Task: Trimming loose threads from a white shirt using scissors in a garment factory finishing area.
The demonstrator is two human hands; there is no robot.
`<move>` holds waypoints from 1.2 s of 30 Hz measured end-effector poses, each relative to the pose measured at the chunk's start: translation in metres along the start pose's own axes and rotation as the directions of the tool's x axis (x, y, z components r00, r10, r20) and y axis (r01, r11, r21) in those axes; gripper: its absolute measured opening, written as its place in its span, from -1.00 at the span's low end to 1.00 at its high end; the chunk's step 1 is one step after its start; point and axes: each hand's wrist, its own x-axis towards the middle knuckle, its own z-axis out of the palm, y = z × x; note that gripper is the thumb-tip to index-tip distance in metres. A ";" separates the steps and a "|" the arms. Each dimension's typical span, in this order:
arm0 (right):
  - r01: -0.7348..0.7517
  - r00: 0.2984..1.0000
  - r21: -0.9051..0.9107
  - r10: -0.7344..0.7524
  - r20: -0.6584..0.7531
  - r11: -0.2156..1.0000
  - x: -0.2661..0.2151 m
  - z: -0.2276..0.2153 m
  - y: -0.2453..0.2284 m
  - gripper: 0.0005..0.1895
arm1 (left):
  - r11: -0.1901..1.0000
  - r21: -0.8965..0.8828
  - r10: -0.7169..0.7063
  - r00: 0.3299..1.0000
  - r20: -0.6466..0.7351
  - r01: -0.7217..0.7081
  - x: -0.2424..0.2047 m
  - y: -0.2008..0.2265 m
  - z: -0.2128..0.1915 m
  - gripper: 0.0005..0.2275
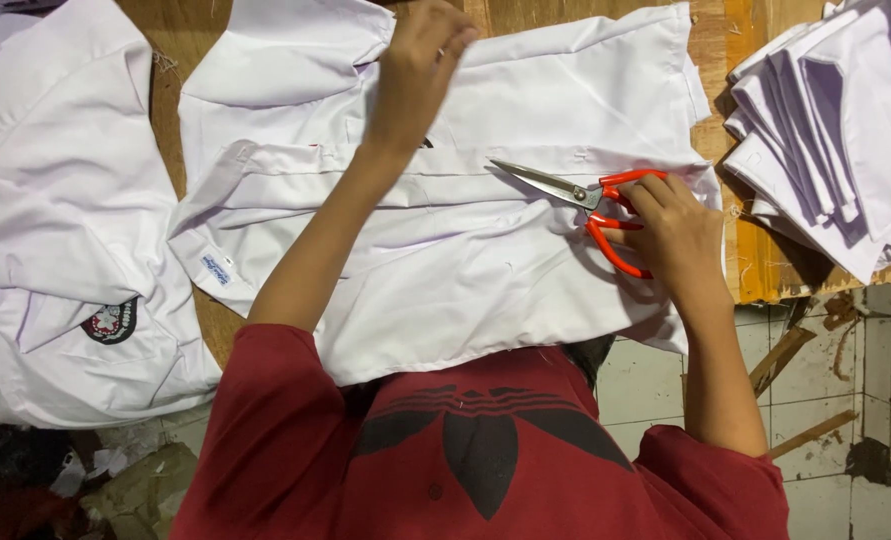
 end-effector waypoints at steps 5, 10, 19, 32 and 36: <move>0.013 1.000 0.123 -0.014 0.013 0.992 -0.001 -0.004 0.005 -0.55 | 0.966 0.252 0.065 0.998 -0.027 -0.056 -0.005 -0.030 -0.006 -0.85; 0.073 0.994 0.150 -0.084 0.075 0.986 -0.001 -0.015 0.004 -0.55 | 0.935 0.354 -0.064 0.990 0.129 0.015 -0.005 -0.032 -0.014 -0.69; -0.016 0.979 0.473 -0.082 0.185 0.881 -0.005 -0.029 -0.019 -0.59 | 0.985 -0.044 0.168 0.866 0.471 -0.167 -0.006 -0.038 -0.035 -0.76; -0.061 0.984 0.472 -0.025 0.174 0.879 -0.020 -0.026 -0.005 -0.57 | 0.927 0.345 -0.072 0.834 0.547 -0.146 -0.005 -0.010 -0.034 -0.55; -0.039 0.989 0.474 -0.033 0.142 0.880 -0.019 -0.031 -0.012 -0.55 | 0.875 0.457 -0.119 0.843 0.524 -0.160 -0.027 -0.036 -0.015 -0.56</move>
